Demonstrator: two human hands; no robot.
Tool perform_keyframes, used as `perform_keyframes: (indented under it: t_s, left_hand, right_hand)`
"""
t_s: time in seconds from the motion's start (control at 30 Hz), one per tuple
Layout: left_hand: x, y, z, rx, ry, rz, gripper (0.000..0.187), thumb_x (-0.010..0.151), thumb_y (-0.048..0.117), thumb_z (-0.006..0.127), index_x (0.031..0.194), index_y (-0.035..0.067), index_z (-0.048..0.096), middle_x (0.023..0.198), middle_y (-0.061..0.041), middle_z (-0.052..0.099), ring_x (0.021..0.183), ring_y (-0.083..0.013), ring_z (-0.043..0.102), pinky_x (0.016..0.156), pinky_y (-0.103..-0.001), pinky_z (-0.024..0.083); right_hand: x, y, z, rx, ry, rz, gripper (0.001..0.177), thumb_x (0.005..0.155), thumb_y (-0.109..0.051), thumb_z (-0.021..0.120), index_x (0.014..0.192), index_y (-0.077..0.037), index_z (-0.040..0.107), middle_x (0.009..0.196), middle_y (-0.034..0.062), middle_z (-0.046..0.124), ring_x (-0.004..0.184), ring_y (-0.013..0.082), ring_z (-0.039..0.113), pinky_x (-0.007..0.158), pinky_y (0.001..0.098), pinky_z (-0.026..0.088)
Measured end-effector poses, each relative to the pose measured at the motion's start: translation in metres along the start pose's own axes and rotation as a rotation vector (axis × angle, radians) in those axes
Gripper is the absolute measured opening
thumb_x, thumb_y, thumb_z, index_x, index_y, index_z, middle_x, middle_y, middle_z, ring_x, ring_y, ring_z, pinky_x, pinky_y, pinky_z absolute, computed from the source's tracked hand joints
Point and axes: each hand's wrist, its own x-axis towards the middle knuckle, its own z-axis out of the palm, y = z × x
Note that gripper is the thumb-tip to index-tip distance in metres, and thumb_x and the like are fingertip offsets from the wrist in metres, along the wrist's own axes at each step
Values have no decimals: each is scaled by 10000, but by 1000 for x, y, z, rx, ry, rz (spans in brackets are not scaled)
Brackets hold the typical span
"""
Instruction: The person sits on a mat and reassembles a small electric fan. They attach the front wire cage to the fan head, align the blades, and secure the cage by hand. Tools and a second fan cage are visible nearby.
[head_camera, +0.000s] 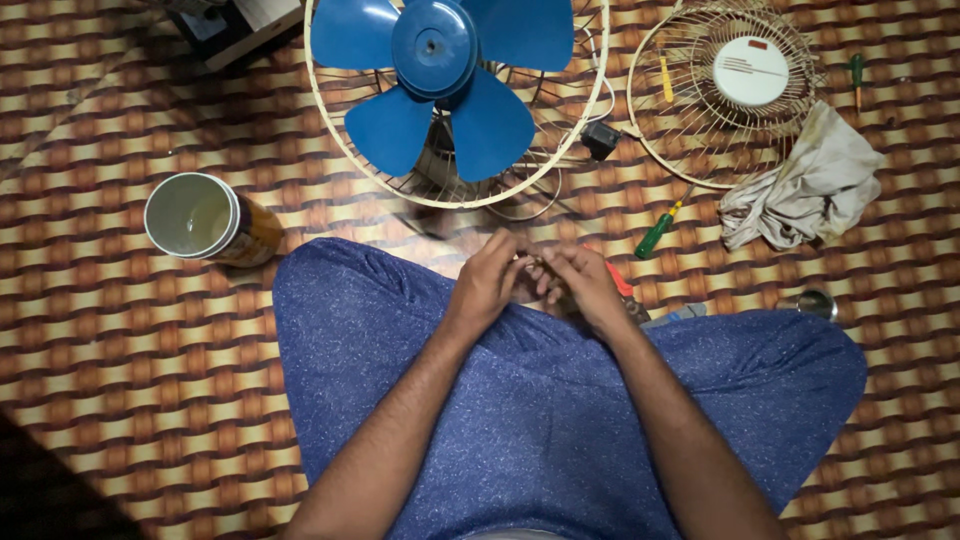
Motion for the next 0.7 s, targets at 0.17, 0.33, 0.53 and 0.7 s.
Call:
perform_keyframes:
  t_s: [0.17,0.33,0.53,0.7]
  left_hand:
    - [-1,-1,-1,6,-17,-5,178,954,14,648,1127,46,617,1099,-89,640,1031,-253,720,855,-345,594]
    - [1,-1,1,12,-37,-41,164,969,24,644,1128,49,610,1094,-86,640,1013,-243,721,839,-345,596]
    - [-1,-6,4,38,-50,-44,193,954,46,643,1142,45,600,1088,-84,638,990,-243,723,824,-338,604]
    - [-1,-7,4,66,-27,-53,207,952,39,664,1144,24,590,1077,-125,610,980,-285,698,819,-373,569]
  right_hand:
    - [2,10,-4,47,-14,-63,205,992,-162,678,1076,22,716,803,42,708,631,78,627,554,219,513]
    - [0,8,-5,-65,94,-55,169,893,-33,739,1054,16,719,854,77,734,656,95,653,565,239,543]
    - [-1,6,-1,-112,86,-248,172,894,9,738,1063,35,717,957,111,759,794,91,708,691,215,577]
    - [-4,0,4,-98,60,-327,290,848,-25,747,1120,-28,645,985,39,703,848,61,691,710,198,580]
